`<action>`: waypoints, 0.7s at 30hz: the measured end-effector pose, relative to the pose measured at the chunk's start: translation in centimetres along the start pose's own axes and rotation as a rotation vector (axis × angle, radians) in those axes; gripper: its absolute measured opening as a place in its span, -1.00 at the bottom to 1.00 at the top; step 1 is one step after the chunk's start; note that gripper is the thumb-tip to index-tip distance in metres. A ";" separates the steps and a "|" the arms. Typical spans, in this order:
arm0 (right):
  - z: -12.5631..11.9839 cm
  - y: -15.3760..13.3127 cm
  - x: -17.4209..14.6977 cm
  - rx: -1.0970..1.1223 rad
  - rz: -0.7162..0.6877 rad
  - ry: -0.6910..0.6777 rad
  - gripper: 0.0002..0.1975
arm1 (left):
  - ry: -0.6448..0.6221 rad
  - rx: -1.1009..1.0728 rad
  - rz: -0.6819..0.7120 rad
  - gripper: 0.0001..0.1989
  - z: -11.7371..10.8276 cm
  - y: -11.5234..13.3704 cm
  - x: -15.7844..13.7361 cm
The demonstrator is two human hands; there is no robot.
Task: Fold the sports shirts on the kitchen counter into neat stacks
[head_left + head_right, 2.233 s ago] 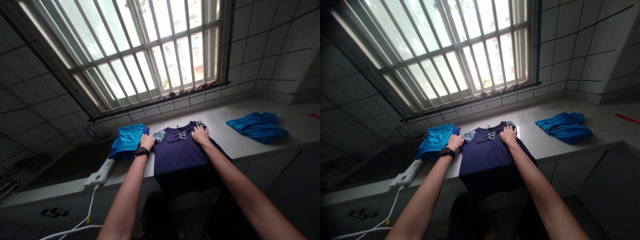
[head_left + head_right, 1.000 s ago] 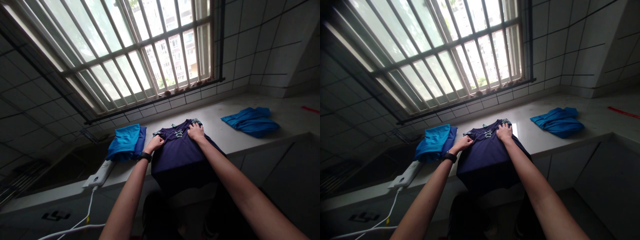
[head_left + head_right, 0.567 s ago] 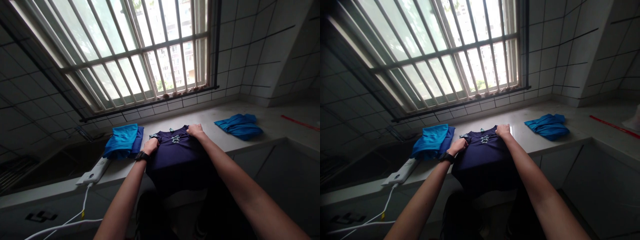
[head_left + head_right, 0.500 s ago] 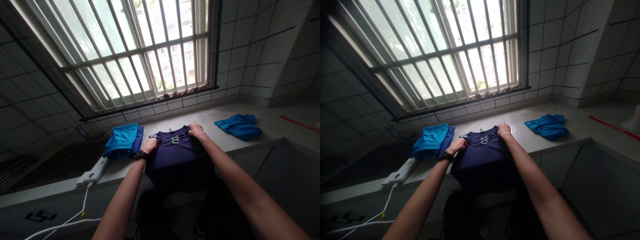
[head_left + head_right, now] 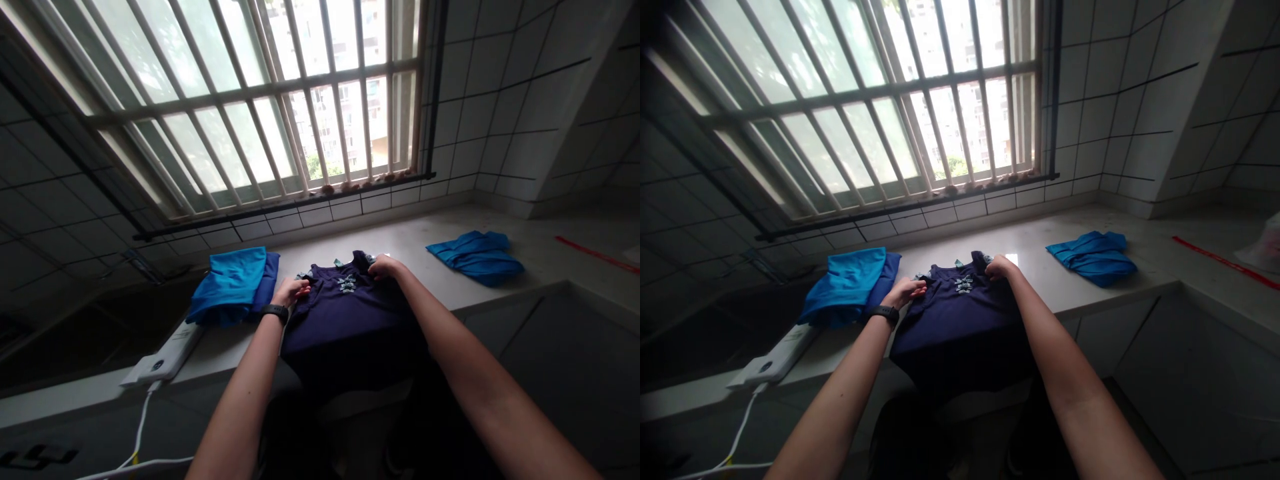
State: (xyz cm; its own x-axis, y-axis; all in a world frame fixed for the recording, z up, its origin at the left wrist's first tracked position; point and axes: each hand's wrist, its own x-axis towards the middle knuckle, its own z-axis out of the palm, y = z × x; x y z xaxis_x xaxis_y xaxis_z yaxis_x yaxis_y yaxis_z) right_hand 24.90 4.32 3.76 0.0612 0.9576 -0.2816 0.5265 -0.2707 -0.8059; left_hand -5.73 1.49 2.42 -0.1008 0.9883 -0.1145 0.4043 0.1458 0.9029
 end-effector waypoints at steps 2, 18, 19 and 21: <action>0.0 0.0 0.2 0.181 -0.003 -0.060 -0.86 | -0.017 -0.071 -0.013 -0.80 0.3 0.3 0.0; 0.2 -1.0 -3.8 0.027 -0.661 0.337 -0.73 | 0.089 0.066 0.528 -0.67 -3.5 3.7 -3.7; 0.3 0.2 -4.1 0.019 -0.647 0.302 -0.77 | 0.077 0.063 0.487 -0.65 -3.4 2.9 -4.6; 0.3 2.5 -5.1 -0.009 -0.625 0.240 -0.85 | 0.054 0.080 0.403 -0.63 -3.1 1.4 -6.3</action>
State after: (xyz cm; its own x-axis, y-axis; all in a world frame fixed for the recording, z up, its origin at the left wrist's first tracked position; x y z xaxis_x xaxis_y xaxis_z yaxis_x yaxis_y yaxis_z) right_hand 25.69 -1.23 3.02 -0.0713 0.9297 0.3615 0.5309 0.3421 -0.7753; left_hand -7.36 -4.72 5.68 0.0335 0.9635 0.2658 0.4902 -0.2476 0.8357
